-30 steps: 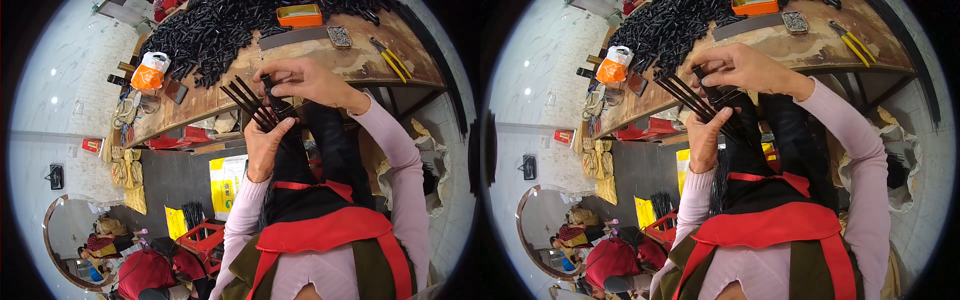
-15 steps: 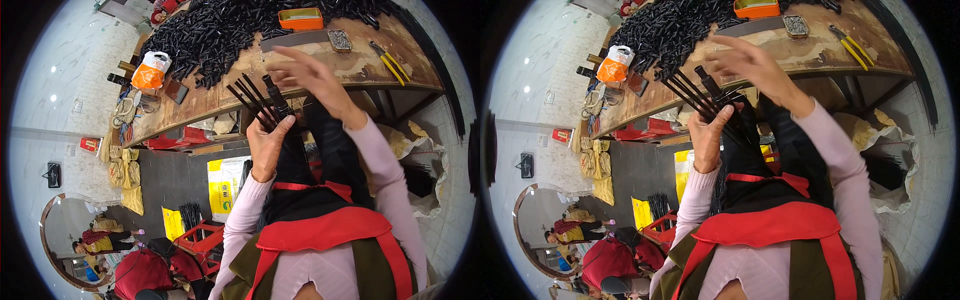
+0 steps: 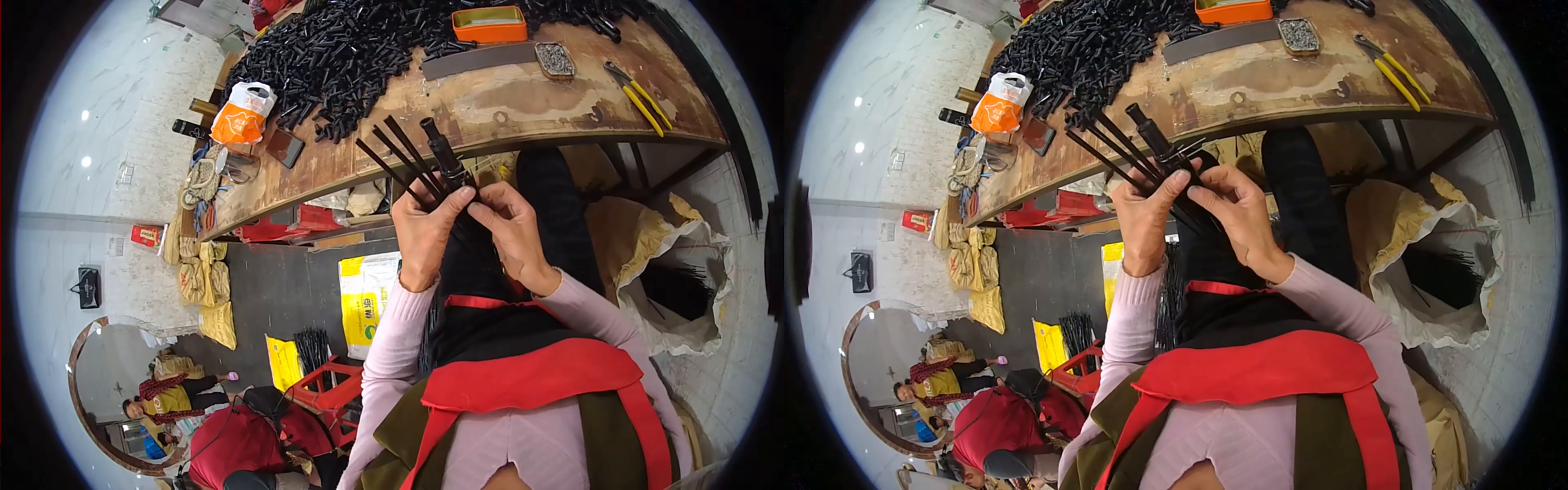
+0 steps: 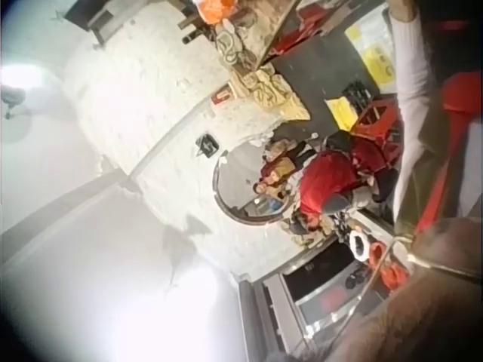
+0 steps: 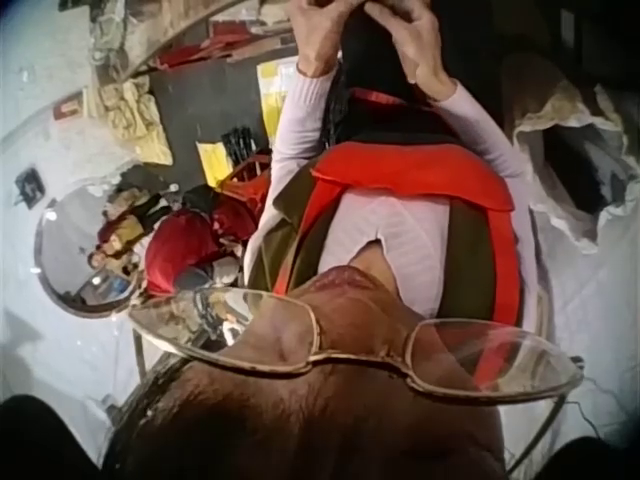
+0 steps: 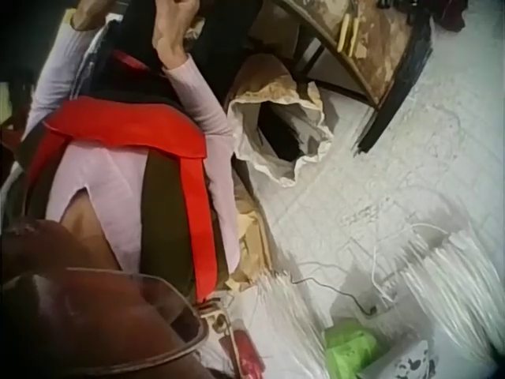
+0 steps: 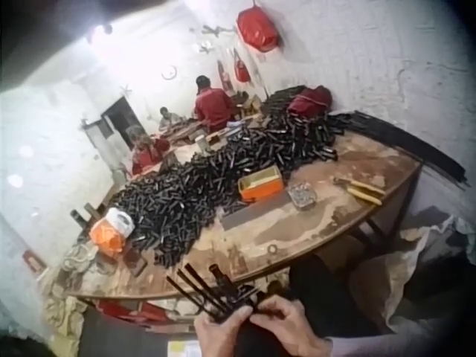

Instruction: Inserting wires into plastic connectors and trimming them using wire cutters.

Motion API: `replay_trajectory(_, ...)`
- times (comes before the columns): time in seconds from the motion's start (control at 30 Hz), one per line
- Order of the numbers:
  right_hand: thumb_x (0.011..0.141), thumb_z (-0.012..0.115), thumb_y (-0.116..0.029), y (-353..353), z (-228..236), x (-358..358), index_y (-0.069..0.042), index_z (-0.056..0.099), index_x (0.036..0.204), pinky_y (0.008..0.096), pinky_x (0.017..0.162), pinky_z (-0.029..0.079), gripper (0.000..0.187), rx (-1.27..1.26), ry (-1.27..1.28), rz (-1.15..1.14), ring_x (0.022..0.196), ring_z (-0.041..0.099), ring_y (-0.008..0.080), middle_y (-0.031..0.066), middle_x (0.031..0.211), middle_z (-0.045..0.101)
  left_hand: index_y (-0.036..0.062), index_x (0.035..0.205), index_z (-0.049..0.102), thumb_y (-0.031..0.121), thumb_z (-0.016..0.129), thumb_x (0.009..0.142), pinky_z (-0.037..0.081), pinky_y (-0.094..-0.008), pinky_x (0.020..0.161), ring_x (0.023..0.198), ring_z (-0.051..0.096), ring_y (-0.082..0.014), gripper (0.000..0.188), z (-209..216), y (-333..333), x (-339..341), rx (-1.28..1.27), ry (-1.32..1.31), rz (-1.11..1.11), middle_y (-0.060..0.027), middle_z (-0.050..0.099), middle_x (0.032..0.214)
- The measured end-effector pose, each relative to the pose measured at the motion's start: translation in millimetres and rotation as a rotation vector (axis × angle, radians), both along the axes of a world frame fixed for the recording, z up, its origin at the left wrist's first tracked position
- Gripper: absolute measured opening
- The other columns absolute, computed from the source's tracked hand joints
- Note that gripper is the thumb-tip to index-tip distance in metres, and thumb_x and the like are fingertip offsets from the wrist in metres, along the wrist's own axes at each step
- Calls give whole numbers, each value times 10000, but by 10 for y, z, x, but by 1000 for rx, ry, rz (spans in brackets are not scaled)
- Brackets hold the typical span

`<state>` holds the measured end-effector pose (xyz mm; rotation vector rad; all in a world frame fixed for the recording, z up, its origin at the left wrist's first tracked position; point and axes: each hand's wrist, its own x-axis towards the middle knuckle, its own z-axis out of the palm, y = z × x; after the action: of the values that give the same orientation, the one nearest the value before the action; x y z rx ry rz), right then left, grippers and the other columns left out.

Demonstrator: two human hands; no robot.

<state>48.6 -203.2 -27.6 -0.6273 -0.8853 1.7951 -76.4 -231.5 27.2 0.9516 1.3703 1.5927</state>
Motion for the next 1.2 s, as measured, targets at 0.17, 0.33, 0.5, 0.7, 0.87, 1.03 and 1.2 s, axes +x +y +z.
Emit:
replay_trajectory(0.17,839,753,-20,153,-82,-31,-44,657,997,216,792,459,186,-148,191,194,849,583,68,-9,906,632,-31,1028,674,16,713,871,505,-223,770,837,631,-80,168,33,0,-64,29,30,-38,-44,712,942)
replay_trajectory(0.33,845,746,-19,239,-107,-54,-37,657,1006,217,818,456,185,-264,193,309,887,585,76,0,931,634,-33,1030,679,18,716,869,503,-228,759,819,624,-79,173,52,14,-82,23,56,-25,-38,711,928)
replay_trajectory(0.5,859,731,-17,139,-107,-100,-42,654,1001,213,815,457,163,-157,166,149,899,579,65,-4,954,631,-24,994,692,14,731,854,502,-224,748,803,628,-80,151,-12,51,-129,-26,29,-1,-39,712,916)
replay_trajectory(0.7,912,693,-76,124,-49,-65,-67,628,967,187,777,390,85,-73,129,153,852,505,21,-50,881,579,-12,1000,699,12,750,831,511,-237,763,817,649,-110,178,48,56,-126,-58,-83,-41,-61,717,926)
replay_trajectory(0.87,916,686,-71,50,-37,-55,-49,622,963,194,764,402,83,20,-1,98,845,506,19,-50,887,576,-26,1050,676,48,741,831,502,-322,911,955,676,-203,240,59,20,-168,-58,-140,-101,-160,715,1017)
replay_trajectory(1.03,913,688,-65,54,-58,-61,-58,624,965,201,790,403,83,-18,63,158,862,511,27,-47,904,578,-23,1046,664,57,743,835,502,-331,915,959,674,-211,239,31,22,-191,-51,-160,-114,-165,714,1019)
replay_trajectory(1.2,913,681,-53,51,-30,-117,-69,629,969,210,832,402,78,-109,143,177,895,520,36,-43,922,587,-24,1083,646,25,725,855,529,-284,850,909,680,-169,246,24,-13,-167,-6,-116,-83,-116,719,986)
